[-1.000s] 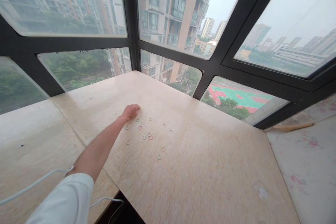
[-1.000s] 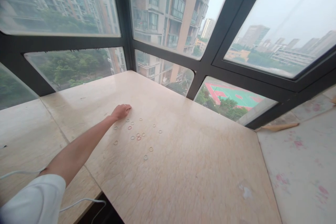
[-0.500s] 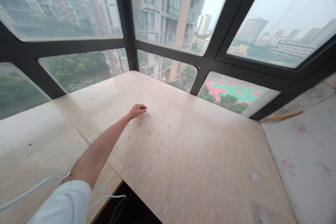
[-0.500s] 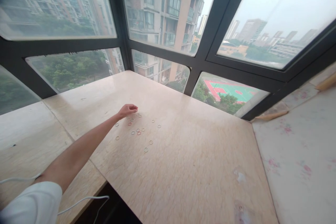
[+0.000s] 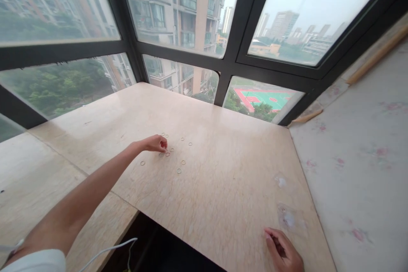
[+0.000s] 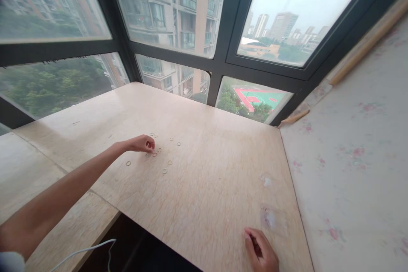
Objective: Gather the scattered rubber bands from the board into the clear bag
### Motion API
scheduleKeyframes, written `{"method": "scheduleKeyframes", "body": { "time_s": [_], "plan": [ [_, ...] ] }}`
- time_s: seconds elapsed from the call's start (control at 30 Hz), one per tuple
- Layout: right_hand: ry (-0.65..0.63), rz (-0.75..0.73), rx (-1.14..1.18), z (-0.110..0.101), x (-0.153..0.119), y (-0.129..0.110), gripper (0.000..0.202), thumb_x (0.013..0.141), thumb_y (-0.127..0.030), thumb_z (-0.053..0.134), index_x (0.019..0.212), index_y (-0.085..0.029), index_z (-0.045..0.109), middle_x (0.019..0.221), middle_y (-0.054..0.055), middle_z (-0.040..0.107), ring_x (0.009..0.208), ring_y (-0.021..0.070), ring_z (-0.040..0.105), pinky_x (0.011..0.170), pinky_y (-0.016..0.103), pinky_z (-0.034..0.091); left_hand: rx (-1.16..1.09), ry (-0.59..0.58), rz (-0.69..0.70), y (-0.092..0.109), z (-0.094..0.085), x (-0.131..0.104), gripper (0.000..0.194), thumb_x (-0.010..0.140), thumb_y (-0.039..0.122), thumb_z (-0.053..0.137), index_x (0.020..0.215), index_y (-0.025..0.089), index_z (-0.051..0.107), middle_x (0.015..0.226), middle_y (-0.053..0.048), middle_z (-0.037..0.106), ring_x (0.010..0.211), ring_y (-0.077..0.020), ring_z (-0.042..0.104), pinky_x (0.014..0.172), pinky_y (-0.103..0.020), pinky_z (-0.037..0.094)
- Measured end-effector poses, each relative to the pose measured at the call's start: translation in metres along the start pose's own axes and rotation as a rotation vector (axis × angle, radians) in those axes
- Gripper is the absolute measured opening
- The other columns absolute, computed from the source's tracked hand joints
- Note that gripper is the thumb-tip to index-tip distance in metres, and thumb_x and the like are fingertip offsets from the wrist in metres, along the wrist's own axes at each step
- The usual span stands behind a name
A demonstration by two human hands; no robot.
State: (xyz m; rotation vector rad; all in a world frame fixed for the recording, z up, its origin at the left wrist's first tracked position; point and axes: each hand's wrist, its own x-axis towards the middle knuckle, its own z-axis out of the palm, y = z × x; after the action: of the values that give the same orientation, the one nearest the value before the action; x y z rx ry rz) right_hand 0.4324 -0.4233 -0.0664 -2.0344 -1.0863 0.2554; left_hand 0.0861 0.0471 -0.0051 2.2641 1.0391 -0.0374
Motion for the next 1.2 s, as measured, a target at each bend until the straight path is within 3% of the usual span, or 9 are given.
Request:
{"method": "scheduleKeyframes", "body": {
  "time_s": [0.2,0.33,0.83,1.03,1.2],
  "plan": [
    [-0.009,-0.074,0.003,-0.004,0.001,-0.009,0.032,0.085,-0.046,0.053,0.081,-0.018,0.069,0.082,0.009,0.070,0.070,0.0187,0.066,0.060,0.024,0.054,0.201,-0.060,0.039,0.010,0.010,0.002,0.017,0.064,0.032,0.058,0.072,0.021,0.068,0.068,-0.001,0.065,0.061,-0.0144,0.056,0.055,-0.022,0.035],
    [-0.015,-0.116,-0.015,-0.003,-0.001,-0.014,0.031,0.087,-0.044,0.051,0.083,-0.019,0.068,0.083,0.008,0.070,0.069,0.0177,0.065,0.059,0.024,0.053,0.263,-0.063,-0.014,0.016,0.010,0.000,0.016,0.065,0.027,0.055,0.072,0.019,0.067,0.071,-0.002,0.067,0.063,-0.0147,0.057,0.056,-0.022,0.035],
    [0.007,-0.219,-0.072,0.002,-0.011,-0.002,0.026,0.086,-0.043,0.053,0.084,-0.021,0.067,0.083,0.005,0.069,0.066,0.0157,0.063,0.058,0.022,0.052,0.046,0.046,-0.026,0.025,0.017,-0.021,0.014,0.064,0.024,0.053,0.071,0.016,0.062,0.068,-0.001,0.064,0.062,-0.0133,0.054,0.055,-0.021,0.036],
    [0.003,-0.230,-0.062,0.002,-0.011,-0.002,0.027,0.087,-0.043,0.052,0.084,-0.021,0.067,0.084,0.006,0.069,0.069,0.0173,0.064,0.059,0.024,0.053,-0.122,0.089,0.023,0.059,0.021,-0.021,0.016,0.069,0.028,0.056,0.077,0.015,0.061,0.071,-0.002,0.065,0.065,-0.0133,0.057,0.056,-0.021,0.041],
    [-0.003,-0.212,-0.033,0.004,-0.012,-0.002,0.027,0.088,-0.041,0.050,0.086,-0.020,0.067,0.086,0.008,0.068,0.076,0.0190,0.065,0.063,0.026,0.054,-0.472,0.109,0.144,0.116,0.042,-0.014,0.017,0.070,0.030,0.065,0.076,0.015,0.061,0.068,-0.002,0.064,0.061,-0.0110,0.056,0.054,-0.021,0.041]
  ]
}}
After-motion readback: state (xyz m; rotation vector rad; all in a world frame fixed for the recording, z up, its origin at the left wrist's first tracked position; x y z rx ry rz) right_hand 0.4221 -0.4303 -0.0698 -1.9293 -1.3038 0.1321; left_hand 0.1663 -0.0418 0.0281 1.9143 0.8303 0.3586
